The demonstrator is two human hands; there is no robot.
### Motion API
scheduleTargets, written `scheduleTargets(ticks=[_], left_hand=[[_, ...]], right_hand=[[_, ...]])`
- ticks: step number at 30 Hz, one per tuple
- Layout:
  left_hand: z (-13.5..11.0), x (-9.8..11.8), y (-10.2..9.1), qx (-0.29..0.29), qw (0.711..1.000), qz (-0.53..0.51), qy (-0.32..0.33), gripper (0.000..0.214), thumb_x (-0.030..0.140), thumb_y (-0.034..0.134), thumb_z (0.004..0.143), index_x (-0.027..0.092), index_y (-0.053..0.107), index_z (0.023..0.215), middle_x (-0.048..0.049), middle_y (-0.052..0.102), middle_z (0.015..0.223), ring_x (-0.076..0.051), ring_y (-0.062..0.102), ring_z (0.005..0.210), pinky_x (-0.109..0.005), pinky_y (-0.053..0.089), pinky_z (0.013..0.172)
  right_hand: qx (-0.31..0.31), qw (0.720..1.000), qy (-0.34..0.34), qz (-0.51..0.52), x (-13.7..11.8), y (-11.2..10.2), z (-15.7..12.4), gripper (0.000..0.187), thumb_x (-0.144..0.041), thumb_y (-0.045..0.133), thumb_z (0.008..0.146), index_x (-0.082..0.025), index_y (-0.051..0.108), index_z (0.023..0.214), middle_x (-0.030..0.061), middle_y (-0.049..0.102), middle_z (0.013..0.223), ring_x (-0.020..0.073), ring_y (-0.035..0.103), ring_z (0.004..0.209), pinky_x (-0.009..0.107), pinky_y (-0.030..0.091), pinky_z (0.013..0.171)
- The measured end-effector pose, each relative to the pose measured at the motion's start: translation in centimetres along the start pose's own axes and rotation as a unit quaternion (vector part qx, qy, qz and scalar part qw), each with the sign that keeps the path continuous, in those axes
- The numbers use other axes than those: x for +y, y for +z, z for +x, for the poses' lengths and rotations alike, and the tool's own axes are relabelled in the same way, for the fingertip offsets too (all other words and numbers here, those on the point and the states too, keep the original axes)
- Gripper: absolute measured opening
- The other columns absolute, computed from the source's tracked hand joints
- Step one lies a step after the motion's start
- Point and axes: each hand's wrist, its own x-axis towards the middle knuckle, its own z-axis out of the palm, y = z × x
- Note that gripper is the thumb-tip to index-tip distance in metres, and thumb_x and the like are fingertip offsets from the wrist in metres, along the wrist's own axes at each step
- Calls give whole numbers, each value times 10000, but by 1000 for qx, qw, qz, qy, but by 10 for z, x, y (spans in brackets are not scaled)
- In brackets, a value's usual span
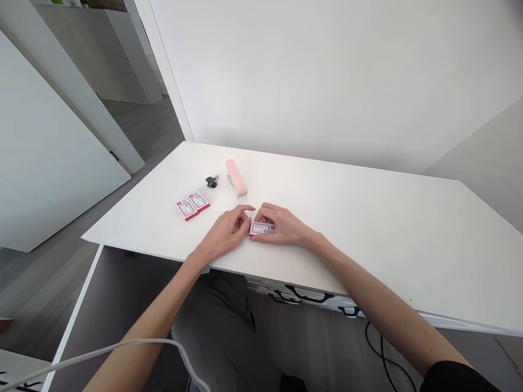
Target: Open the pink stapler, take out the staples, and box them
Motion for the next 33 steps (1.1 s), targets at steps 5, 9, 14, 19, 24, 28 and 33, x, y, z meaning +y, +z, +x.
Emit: scheduleTargets(ticks=[5, 9, 14, 19, 24, 28, 33], left_hand=[[2, -4, 0, 17, 997, 53, 60, 411, 590, 659, 967, 254, 680, 1203, -64, 696, 1092, -272, 643, 1060, -450, 523, 979], [4, -9, 2, 10, 992, 91, 88, 473, 628, 729, 917, 244, 669, 1185, -78, 690, 1169, -294, 624, 1109, -482, 493, 1010], [-3, -10, 0, 46, 992, 93, 70, 369, 597, 628, 999, 235, 668, 1062, -72, 710, 1093, -275, 639, 1039, -454, 499, 938], [-18, -11, -5, 51, 993, 95, 47, 498, 636, 737, 915, 251, 658, 1222, -54, 697, 1080, -270, 651, 1032, -438, 518, 945], [-22, -9, 0, 64, 984, 136, 95, 464, 552, 708, 972, 248, 653, 1319, -94, 683, 1329, -287, 641, 1196, -460, 505, 1036], [-19, -4, 5, 15, 969, 184, 163, 322, 450, 611, 1060, 290, 700, 1326, -56, 720, 1369, -269, 646, 1237, -444, 479, 1034], [-17, -13, -1, 108, 948, 283, 103, 285, 434, 605, 1054, 232, 770, 1168, -95, 788, 1134, -319, 663, 1137, -503, 450, 994]], right_hand=[[26, 1000, 9, 0, 5, 0, 1, 283, -483, 767, 929, -247, 677, 1056, 47, 617, 1054, 197, 599, 879, 342, 479, 783], [48, 999, 21, 4, 7, 1, 1, 300, -501, 778, 930, -254, 703, 1081, 45, 613, 1050, 206, 598, 906, 341, 477, 775], [45, 998, 5, 36, 9, 2, 2, 328, -540, 748, 956, -265, 730, 1134, 44, 604, 1038, 206, 599, 914, 342, 492, 799], [40, 998, -18, 46, 9, 5, 2, 346, -542, 729, 965, -257, 736, 1161, 42, 620, 1007, 197, 593, 875, 347, 497, 817], [116, 988, 23, 103, 2, 3, 4, 353, -539, 533, 1063, -236, 708, 1109, 47, 703, 997, 196, 613, 886, 345, 485, 833], [182, 970, 91, 136, 0, -4, 4, 398, -552, 455, 1083, -233, 687, 1029, 37, 715, 975, 188, 619, 875, 340, 469, 828], [187, 965, 122, 136, 5, -5, 4, 381, -567, 497, 1055, -237, 688, 1050, 24, 690, 908, 195, 625, 881, 325, 466, 776]])
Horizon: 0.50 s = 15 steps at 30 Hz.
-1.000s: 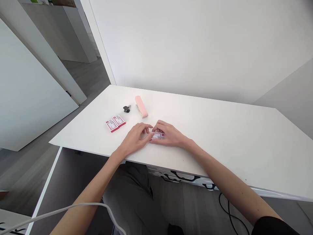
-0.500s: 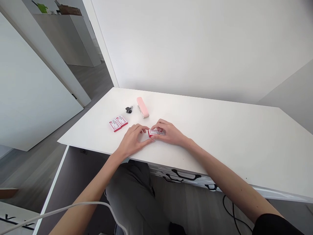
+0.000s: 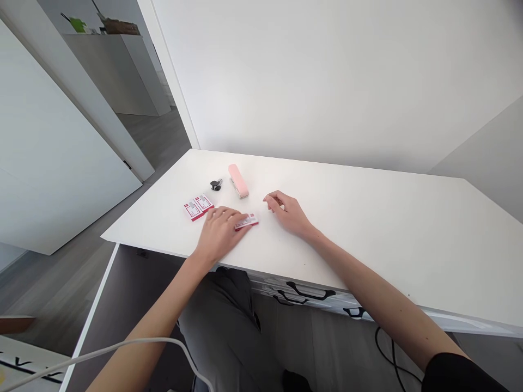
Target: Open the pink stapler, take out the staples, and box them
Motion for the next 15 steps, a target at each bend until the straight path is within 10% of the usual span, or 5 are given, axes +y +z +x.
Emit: scheduleTargets(ticks=[15], left_hand=[[50, -36, 24, 117, 975, 126, -137, 166, 321, 590, 982, 172, 658, 961, -230, 631, 1295, -442, 482, 1349, -591, 371, 1083]], right_hand=[[-22, 1000, 5, -5, 2, 1, 1, 347, -550, 504, 1043, -246, 662, 989, 20, 692, 899, 185, 598, 834, 321, 463, 740]])
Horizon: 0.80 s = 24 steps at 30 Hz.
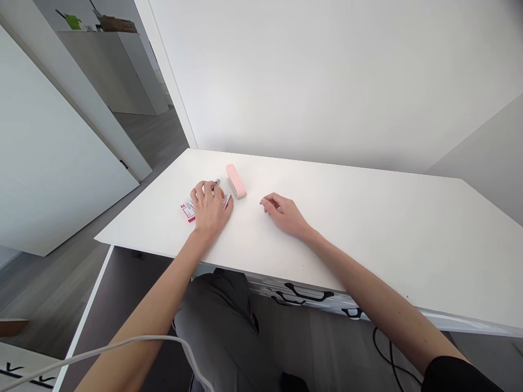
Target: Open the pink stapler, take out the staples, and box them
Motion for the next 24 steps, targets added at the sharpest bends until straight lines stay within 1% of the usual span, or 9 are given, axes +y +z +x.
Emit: scheduleTargets(ticks=[3, 5, 9, 13, 16, 17, 19, 22, 24], left_hand=[[-1, 2, 1, 9, 1000, -6, 20, 131, 295, 588, 983, 177, 643, 976, -222, 624, 1302, -424, 506, 1311, -552, 407, 1039], [-6, 3, -2, 0, 999, -14, 51, 121, 296, 579, 995, 189, 632, 975, -200, 647, 1252, -395, 557, 1220, -522, 433, 986], [-17, 6, -11, -49, 993, -44, 98, 106, 294, 549, 1023, 214, 608, 985, -123, 698, 1024, -329, 627, 1021, -486, 453, 934], [-23, 11, -20, -79, 983, -104, 128, 113, 256, 493, 1043, 218, 599, 1030, -100, 717, 1054, -289, 658, 1033, -436, 472, 937], [-27, 16, -26, -119, 969, -151, 154, 149, 277, 472, 1063, 224, 608, 1033, -64, 725, 1029, -230, 681, 926, -353, 468, 784], [-28, 18, -28, -128, 969, -151, 147, 155, 293, 478, 1063, 225, 615, 1036, -50, 726, 1008, -208, 676, 854, -335, 440, 708], [-31, 20, -30, -141, 975, -134, 104, 160, 321, 501, 1054, 225, 629, 1047, -25, 722, 948, -176, 638, 718, -322, 360, 605], [-31, 21, -30, -163, 978, -123, 36, 159, 341, 530, 1032, 221, 634, 1039, -6, 703, 857, -172, 605, 656, -320, 322, 579], [-30, 21, -29, -177, 974, -140, 33, 145, 321, 525, 1025, 218, 628, 1020, -18, 700, 854, -190, 621, 700, -324, 358, 610]], right_hand=[[-6, 1000, 3, -5, -1, 0, 1, 337, -532, 498, 1048, -246, 663, 981, 12, 686, 881, 177, 581, 797, 320, 456, 734], [-10, 1000, 4, -10, -1, 0, 1, 328, -523, 499, 1049, -246, 663, 986, 9, 689, 880, 173, 575, 779, 320, 453, 733], [-17, 1000, -2, -16, 0, 1, 2, 321, -514, 501, 1048, -243, 664, 995, 6, 692, 870, 169, 570, 755, 321, 450, 731], [-21, 1000, -1, -17, 0, 1, 2, 323, -511, 497, 1047, -242, 668, 995, 8, 697, 862, 173, 581, 760, 320, 452, 730], [-21, 1000, 1, -17, -1, 0, 1, 337, -523, 493, 1045, -242, 671, 995, 15, 711, 867, 179, 598, 778, 321, 458, 740], [-22, 1000, 2, -18, -1, 0, 1, 343, -529, 492, 1045, -241, 672, 995, 16, 714, 868, 178, 599, 776, 321, 460, 740], [-23, 1000, 3, -19, -1, 0, 1, 355, -540, 489, 1046, -241, 673, 993, 15, 714, 866, 173, 590, 760, 317, 458, 731], [-25, 1000, 5, -19, -1, 1, 0, 361, -544, 489, 1049, -240, 674, 988, 11, 707, 859, 167, 577, 742, 312, 452, 718], [-26, 999, 7, -19, -1, 1, 0, 360, -542, 490, 1050, -239, 674, 986, 12, 707, 860, 167, 576, 741, 312, 452, 715]])
